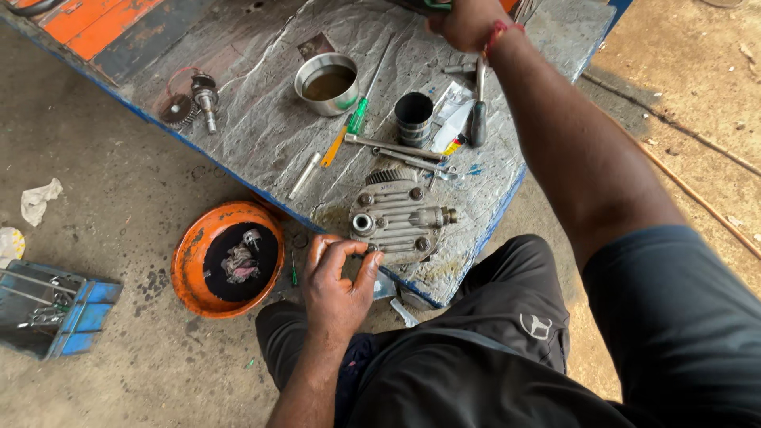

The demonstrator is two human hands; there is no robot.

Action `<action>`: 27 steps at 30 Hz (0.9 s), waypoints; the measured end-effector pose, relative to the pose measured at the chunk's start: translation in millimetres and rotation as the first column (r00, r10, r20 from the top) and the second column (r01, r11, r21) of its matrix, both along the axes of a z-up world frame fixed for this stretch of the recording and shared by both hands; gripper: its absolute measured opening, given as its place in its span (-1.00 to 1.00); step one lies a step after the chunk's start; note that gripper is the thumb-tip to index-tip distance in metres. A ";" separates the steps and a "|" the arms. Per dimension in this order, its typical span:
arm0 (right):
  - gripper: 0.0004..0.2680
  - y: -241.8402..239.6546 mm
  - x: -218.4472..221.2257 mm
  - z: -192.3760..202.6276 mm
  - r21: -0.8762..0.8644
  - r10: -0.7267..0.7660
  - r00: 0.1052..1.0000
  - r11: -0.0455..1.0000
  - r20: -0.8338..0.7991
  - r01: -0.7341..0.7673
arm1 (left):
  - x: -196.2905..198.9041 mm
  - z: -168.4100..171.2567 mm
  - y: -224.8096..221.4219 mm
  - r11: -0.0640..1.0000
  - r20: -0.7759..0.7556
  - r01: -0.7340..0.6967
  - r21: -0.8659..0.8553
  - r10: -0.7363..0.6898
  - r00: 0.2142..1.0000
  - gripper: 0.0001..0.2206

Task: The person assembles mechanical components on a workbench. They place a green gasket onto a metal housing, apply lubricant from a metal cup, and use a hammer to tap parts into place. The person handles gears, a cylindrical housing, and a metal cover, aligning and securing them together.

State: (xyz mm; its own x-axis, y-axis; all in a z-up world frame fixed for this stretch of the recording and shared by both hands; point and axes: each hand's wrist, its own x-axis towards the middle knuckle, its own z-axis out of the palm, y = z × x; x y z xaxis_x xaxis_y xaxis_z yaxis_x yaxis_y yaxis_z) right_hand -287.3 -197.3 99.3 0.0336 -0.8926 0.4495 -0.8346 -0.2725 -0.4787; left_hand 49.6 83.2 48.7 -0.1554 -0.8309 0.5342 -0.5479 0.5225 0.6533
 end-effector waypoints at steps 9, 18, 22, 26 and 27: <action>-0.62 7.2 -12.2 -45.1 0.150 0.194 0.981 0.969 0.021 -0.195 | 7.7 -19.3 -4.2 0.994 -0.168 0.103 0.045 -0.094 0.981 -0.47; -0.47 19.8 -1.9 -84.1 0.390 0.234 0.893 0.918 -0.386 -0.072 | 0.0 -25.8 -9.8 0.988 -0.247 0.152 0.033 -0.139 0.959 -0.42; -0.61 23.5 20.9 -127.5 0.422 0.137 0.853 0.900 -0.503 0.105 | 11.3 -33.3 -3.8 0.993 -0.246 0.110 0.036 -0.098 0.964 -0.43; -0.78 16.7 17.3 -146.4 0.318 0.040 0.927 0.944 -0.373 0.087 | 38.0 -54.6 -4.2 0.984 -0.390 0.094 0.154 -0.027 0.920 -0.48; -0.80 16.0 15.9 -144.5 0.296 0.036 0.932 0.952 -0.360 0.077 | 44.6 -60.5 -8.4 0.972 -0.464 0.123 0.202 -0.015 0.886 -0.51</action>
